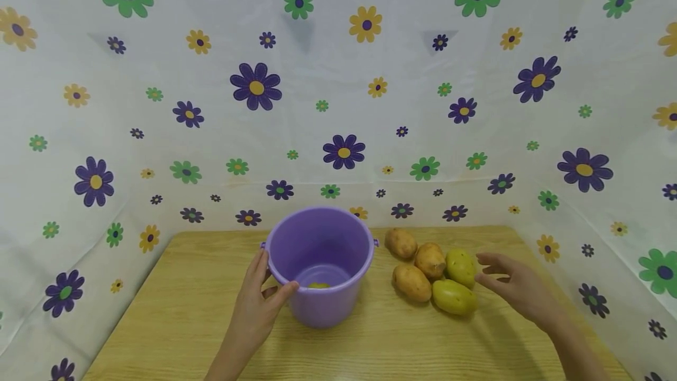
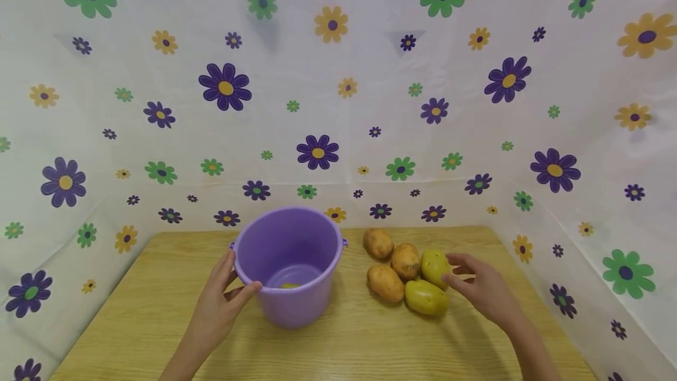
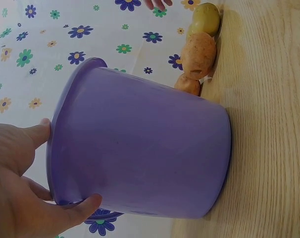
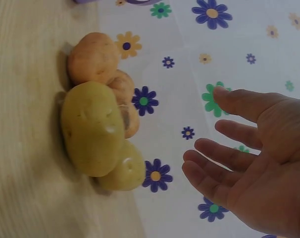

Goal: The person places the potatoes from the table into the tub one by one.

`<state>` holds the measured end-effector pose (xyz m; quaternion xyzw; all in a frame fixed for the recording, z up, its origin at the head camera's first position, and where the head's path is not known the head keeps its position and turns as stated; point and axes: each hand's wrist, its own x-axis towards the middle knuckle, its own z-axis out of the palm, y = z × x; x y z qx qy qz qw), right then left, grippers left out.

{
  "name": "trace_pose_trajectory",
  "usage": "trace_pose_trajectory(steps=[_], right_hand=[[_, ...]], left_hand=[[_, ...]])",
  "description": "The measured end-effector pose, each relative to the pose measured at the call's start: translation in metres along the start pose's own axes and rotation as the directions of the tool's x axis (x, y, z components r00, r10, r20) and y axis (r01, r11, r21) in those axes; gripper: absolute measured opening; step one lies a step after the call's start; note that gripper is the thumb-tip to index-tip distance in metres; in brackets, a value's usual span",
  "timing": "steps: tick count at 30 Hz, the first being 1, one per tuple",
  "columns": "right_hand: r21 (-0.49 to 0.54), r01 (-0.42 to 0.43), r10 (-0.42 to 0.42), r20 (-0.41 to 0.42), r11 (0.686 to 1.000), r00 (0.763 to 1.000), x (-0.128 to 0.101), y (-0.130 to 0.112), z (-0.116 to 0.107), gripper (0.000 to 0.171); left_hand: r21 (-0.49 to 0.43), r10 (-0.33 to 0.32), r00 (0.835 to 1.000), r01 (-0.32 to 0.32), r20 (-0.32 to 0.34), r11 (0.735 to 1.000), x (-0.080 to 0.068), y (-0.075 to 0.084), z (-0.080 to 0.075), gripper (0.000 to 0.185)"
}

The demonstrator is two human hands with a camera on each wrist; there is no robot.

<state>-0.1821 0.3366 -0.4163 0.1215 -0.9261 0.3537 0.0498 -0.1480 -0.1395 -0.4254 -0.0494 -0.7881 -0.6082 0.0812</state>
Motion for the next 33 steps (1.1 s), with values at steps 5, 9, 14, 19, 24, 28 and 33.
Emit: trace_pose_trajectory(steps=[5, 9, 14, 19, 24, 28, 33], right_hand=[[0.008, -0.014, 0.014, 0.028, 1.0, 1.0, -0.001, 0.012, 0.013, 0.049], [0.017, -0.023, 0.022, 0.052, 1.0, 0.998, -0.001, 0.022, 0.022, 0.049], [0.042, -0.054, 0.05, 0.08, 0.998, 0.996, -0.002, 0.029, 0.031, 0.05], [0.048, -0.085, 0.08, 0.098, 0.995, 0.992, -0.004, 0.032, 0.037, 0.056], [0.033, -0.118, 0.113, 0.11, 0.993, 0.987, -0.004, 0.036, 0.043, 0.06], [0.029, -0.152, 0.147, 0.126, 0.988, 0.981, -0.003, 0.039, 0.046, 0.061], [0.027, -0.176, 0.171, 0.135, 0.984, 0.976, -0.003, 0.041, 0.051, 0.065]], left_hand=[[0.014, 0.004, 1.0, -0.004, -0.004, 1.0, 0.001, -0.002, 0.0, 0.098], [0.017, -0.01, 1.0, 0.01, -0.008, 1.0, 0.001, -0.005, 0.0, 0.098], [0.016, -0.022, 1.0, 0.022, -0.005, 1.0, 0.001, -0.005, 0.0, 0.099], [0.013, -0.02, 1.0, 0.02, -0.002, 1.0, 0.0, -0.003, -0.001, 0.098], [0.017, -0.019, 1.0, 0.019, -0.002, 1.0, -0.001, -0.002, -0.001, 0.098], [0.019, -0.024, 1.0, 0.024, -0.005, 1.0, 0.0, -0.002, -0.002, 0.098], [0.022, -0.014, 1.0, 0.014, -0.005, 1.0, 0.001, -0.002, -0.002, 0.098]])
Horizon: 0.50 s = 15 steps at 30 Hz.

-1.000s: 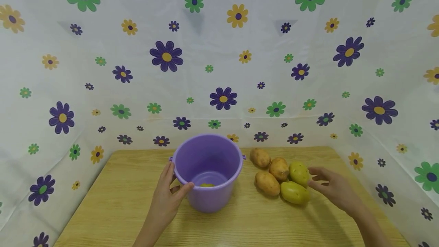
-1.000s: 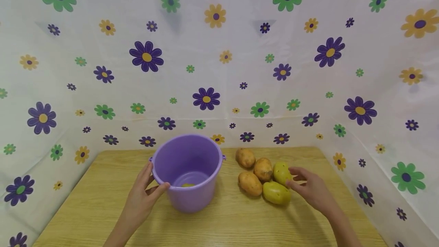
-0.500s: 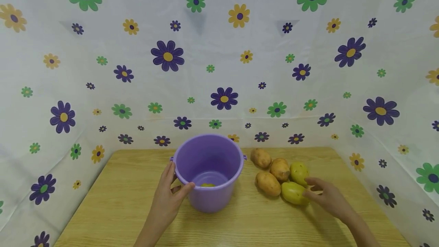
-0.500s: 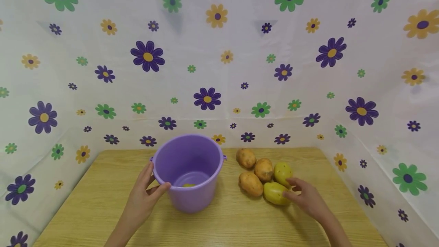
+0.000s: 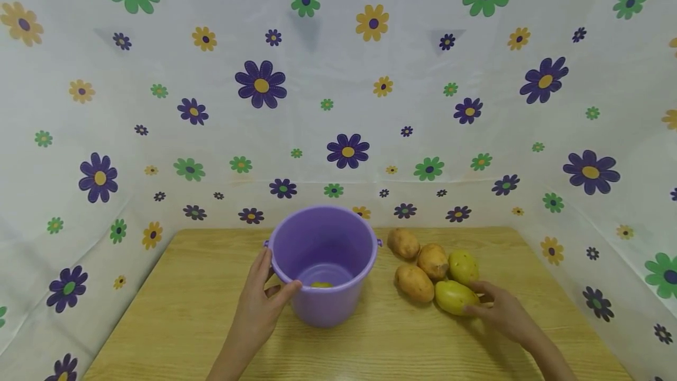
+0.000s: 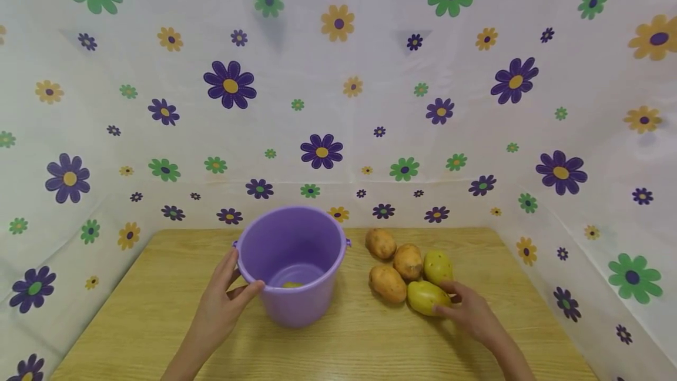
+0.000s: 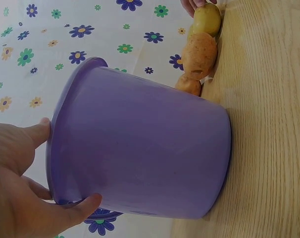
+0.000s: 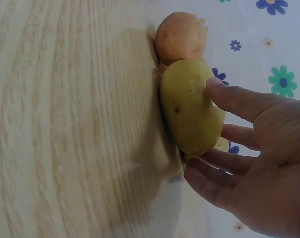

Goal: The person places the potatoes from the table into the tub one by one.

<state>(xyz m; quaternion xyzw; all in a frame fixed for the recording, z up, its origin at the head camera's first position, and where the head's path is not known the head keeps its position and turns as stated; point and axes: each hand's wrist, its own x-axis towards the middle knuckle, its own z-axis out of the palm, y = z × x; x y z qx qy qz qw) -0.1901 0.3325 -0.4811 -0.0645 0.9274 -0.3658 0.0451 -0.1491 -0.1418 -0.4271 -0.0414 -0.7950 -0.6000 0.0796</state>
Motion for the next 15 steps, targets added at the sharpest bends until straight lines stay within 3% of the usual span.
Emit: trace_pose_trajectory(steps=[5, 15], right_hand=[[0.015, 0.017, -0.017, -0.009, 1.0, 1.0, 0.0, 0.003, 0.006, 0.07], [0.029, 0.026, -0.026, -0.009, 0.999, 1.0, 0.0, 0.006, 0.012, 0.077]], left_hand=[[0.0, 0.025, 1.0, -0.025, -0.001, 1.0, 0.0, 0.001, 0.001, 0.098], [-0.005, 0.005, 1.0, -0.005, -0.001, 1.0, 0.0, 0.0, 0.0, 0.099]])
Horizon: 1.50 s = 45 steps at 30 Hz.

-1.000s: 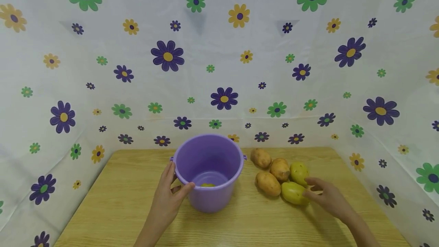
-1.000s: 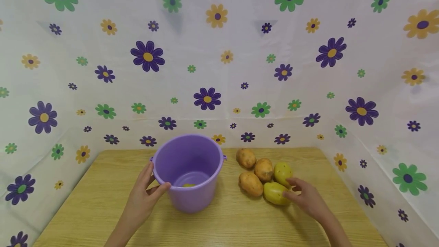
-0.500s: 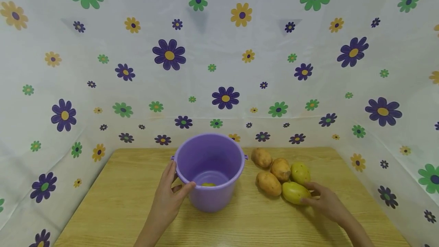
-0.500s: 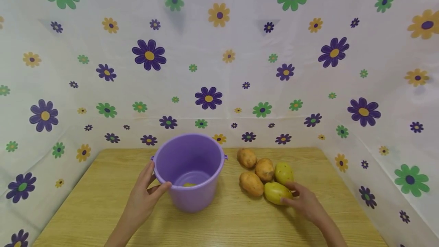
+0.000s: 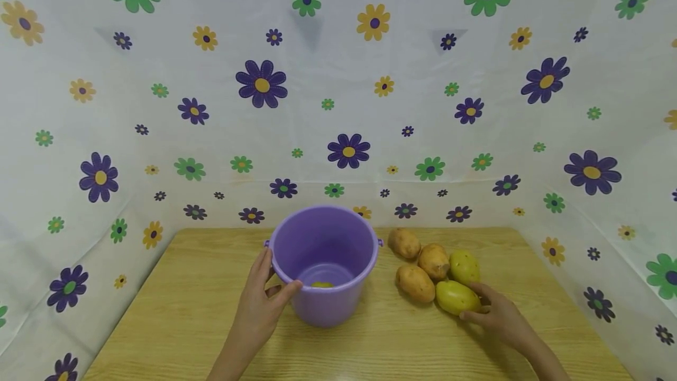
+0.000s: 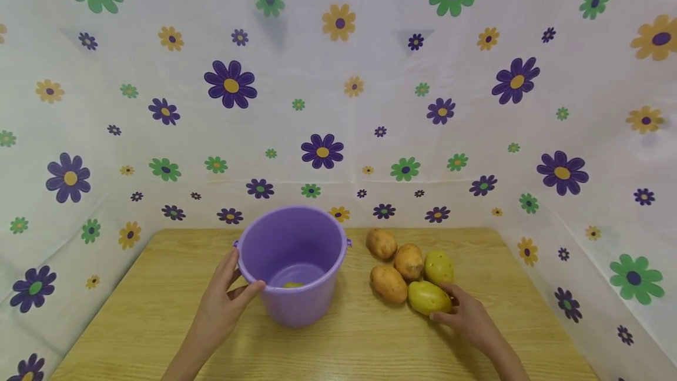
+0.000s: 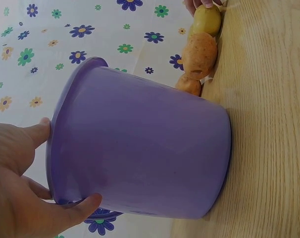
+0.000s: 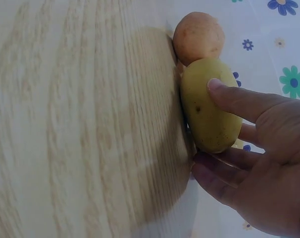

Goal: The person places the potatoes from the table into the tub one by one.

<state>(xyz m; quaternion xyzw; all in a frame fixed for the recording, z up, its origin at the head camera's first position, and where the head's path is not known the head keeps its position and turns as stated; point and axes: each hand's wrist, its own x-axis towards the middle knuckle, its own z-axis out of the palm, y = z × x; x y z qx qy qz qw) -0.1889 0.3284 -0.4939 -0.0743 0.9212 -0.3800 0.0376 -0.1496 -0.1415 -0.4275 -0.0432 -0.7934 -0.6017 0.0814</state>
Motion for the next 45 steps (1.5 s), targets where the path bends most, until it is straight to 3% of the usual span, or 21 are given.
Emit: trace_pose_trajectory(steps=[36, 45], right_hand=[[-0.055, -0.025, 0.023, -0.038, 0.998, 0.999, -0.0026, 0.0044, 0.0038, 0.077], [-0.057, -0.031, 0.027, -0.067, 0.998, 0.997, -0.0061, 0.0039, 0.0008, 0.077]], left_hand=[[0.01, -0.005, 1.0, 0.005, 0.009, 1.0, -0.0023, 0.0024, -0.001, 0.098], [0.004, 0.025, 1.0, -0.025, 0.006, 1.0, -0.0013, 0.0009, -0.0002, 0.096]])
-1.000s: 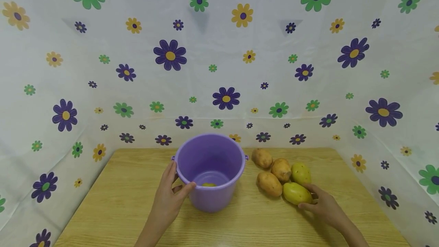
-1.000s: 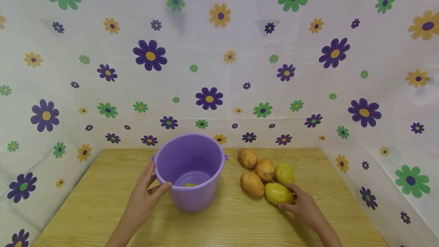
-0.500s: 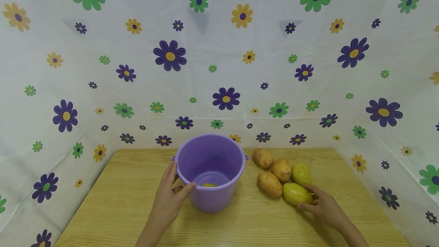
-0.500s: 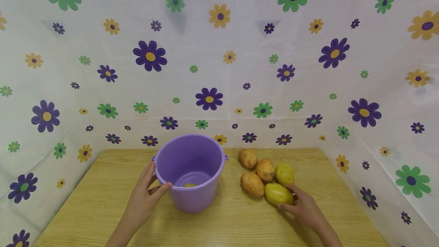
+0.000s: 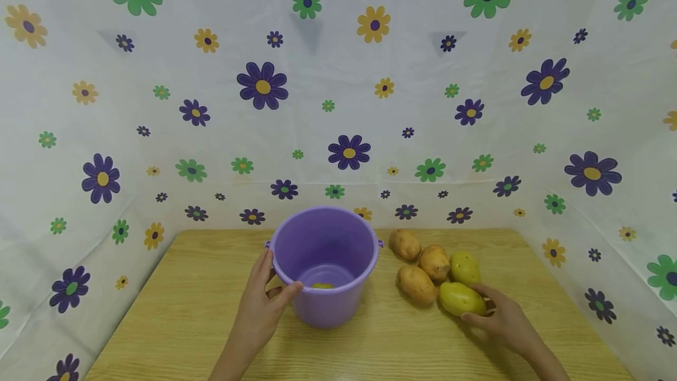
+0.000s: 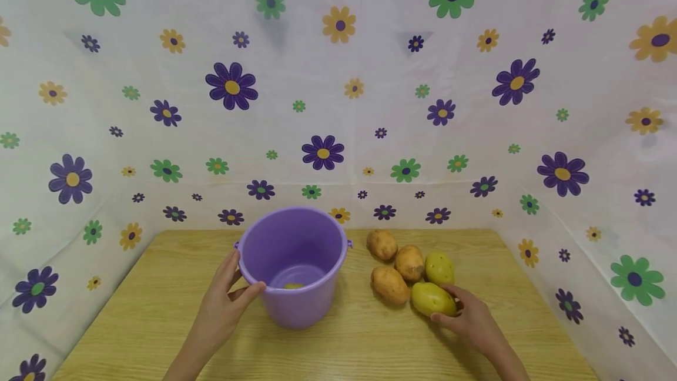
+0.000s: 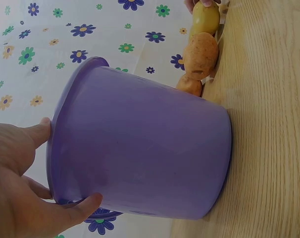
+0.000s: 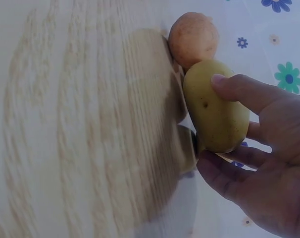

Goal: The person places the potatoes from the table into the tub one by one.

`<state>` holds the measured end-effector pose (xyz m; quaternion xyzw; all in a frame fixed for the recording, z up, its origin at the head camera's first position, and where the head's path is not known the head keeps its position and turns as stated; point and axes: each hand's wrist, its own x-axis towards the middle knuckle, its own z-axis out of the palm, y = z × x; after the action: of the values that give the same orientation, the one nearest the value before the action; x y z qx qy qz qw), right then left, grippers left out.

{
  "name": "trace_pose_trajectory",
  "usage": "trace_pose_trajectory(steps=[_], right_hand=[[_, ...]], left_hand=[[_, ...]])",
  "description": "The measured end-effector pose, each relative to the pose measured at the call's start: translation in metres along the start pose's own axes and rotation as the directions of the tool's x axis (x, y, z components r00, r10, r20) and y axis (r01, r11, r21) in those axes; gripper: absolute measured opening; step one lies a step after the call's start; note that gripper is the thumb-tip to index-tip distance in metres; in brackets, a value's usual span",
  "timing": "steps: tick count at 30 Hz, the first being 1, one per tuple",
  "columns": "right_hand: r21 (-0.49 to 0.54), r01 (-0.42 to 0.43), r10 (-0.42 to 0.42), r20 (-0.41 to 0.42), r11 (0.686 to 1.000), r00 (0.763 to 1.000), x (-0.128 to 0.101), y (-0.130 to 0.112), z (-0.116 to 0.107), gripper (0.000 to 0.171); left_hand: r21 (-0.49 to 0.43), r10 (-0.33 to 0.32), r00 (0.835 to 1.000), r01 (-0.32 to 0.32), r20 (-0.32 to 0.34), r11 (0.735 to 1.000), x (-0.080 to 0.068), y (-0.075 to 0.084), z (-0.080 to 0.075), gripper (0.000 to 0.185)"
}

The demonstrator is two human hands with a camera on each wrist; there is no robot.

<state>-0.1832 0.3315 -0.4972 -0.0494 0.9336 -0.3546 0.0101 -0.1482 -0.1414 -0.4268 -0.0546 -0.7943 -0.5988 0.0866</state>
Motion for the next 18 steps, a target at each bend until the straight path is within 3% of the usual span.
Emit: trace_pose_trajectory(steps=[6, 18], right_hand=[[-0.018, -0.013, 0.013, 0.002, 1.0, 1.0, -0.001, -0.004, -0.006, 0.08], [-0.06, 0.046, -0.051, -0.077, 0.997, 0.996, 0.0, -0.022, -0.024, 0.071]], left_hand=[[-0.013, -0.011, 1.0, 0.011, 0.004, 1.0, 0.0, 0.0, 0.0, 0.097], [-0.017, -0.027, 1.0, 0.027, 0.005, 0.999, -0.001, 0.001, -0.001, 0.097]])
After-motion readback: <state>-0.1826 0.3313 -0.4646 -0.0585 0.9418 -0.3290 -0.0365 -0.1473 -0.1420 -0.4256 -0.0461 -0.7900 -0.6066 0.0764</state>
